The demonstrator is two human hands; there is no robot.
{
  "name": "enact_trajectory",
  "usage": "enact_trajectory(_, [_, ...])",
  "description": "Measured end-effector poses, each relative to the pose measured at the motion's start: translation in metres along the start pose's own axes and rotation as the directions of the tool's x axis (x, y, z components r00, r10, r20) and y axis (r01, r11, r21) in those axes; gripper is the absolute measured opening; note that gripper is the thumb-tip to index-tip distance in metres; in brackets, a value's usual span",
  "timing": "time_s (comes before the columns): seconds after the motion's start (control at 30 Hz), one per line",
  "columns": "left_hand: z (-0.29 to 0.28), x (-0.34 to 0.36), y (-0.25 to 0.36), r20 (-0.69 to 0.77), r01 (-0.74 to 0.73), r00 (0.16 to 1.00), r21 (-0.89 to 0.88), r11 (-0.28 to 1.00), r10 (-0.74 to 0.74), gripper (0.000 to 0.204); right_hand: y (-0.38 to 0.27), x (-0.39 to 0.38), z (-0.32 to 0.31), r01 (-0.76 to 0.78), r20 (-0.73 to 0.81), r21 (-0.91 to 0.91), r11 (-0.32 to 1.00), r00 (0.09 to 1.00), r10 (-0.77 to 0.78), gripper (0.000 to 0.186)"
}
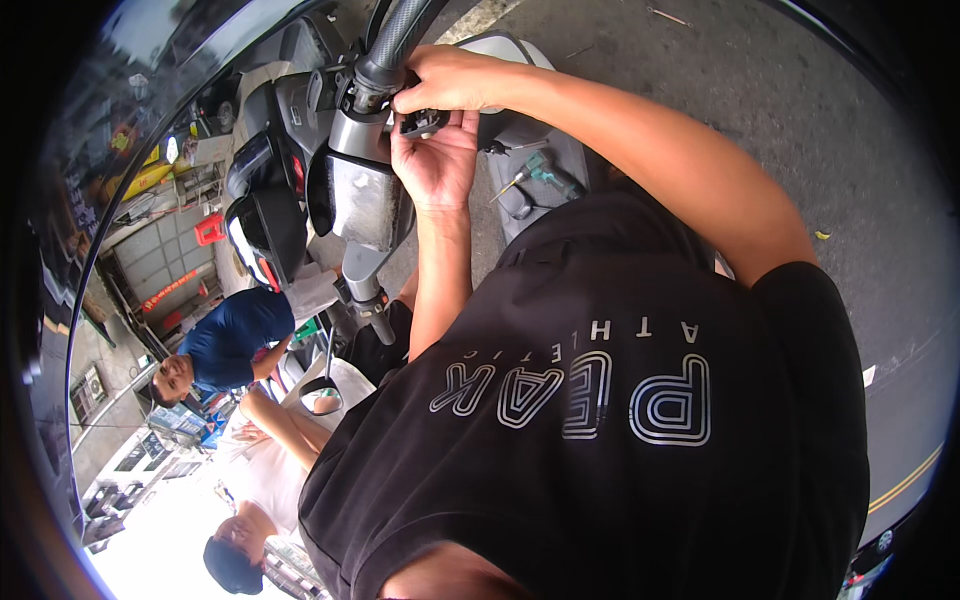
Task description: The person removes covers from a motorcycle's handlebar by hand, uses a drill to remove screws from the frame, and then installs a side mirror using a wrench.
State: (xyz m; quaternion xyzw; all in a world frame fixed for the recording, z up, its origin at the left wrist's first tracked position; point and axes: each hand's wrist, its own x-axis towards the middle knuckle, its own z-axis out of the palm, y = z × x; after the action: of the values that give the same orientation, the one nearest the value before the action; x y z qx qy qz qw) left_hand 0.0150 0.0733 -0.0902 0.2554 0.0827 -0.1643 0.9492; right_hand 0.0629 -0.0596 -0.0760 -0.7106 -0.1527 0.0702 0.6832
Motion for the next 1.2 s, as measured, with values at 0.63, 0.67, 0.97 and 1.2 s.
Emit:
enact_trajectory(0.63, [-0.004, 0.000, 0.010, -0.043, 0.019, 0.999, -0.180, 0.983, -0.027, 0.038, 0.001, -0.003, -0.004, 0.003, 0.079, 0.218, 0.976, 0.997, -0.021, 0.044])
enact_trajectory(0.67, [-0.005, -0.001, 0.011, -0.041, 0.016, 0.999, -0.184, 0.983, -0.024, 0.038, -0.003, -0.005, -0.004, 0.012, 0.072, 0.226, 0.974, 0.997, -0.029, 0.044])
enact_trajectory(0.97, [0.004, -0.006, 0.019, 0.001, 0.088, 0.996, -0.246, 0.965, -0.090, 0.033, 0.003, -0.002, -0.002, -0.025, 0.015, 0.255, 0.967, 1.000, 0.021, 0.040])
enact_trajectory(1.2, [0.002, -0.020, 0.021, -0.008, 0.101, 0.994, -0.263, 0.960, -0.107, 0.036, -0.001, -0.009, 0.003, -0.143, 0.079, 0.396, 0.907, 0.989, 0.122, 0.032])
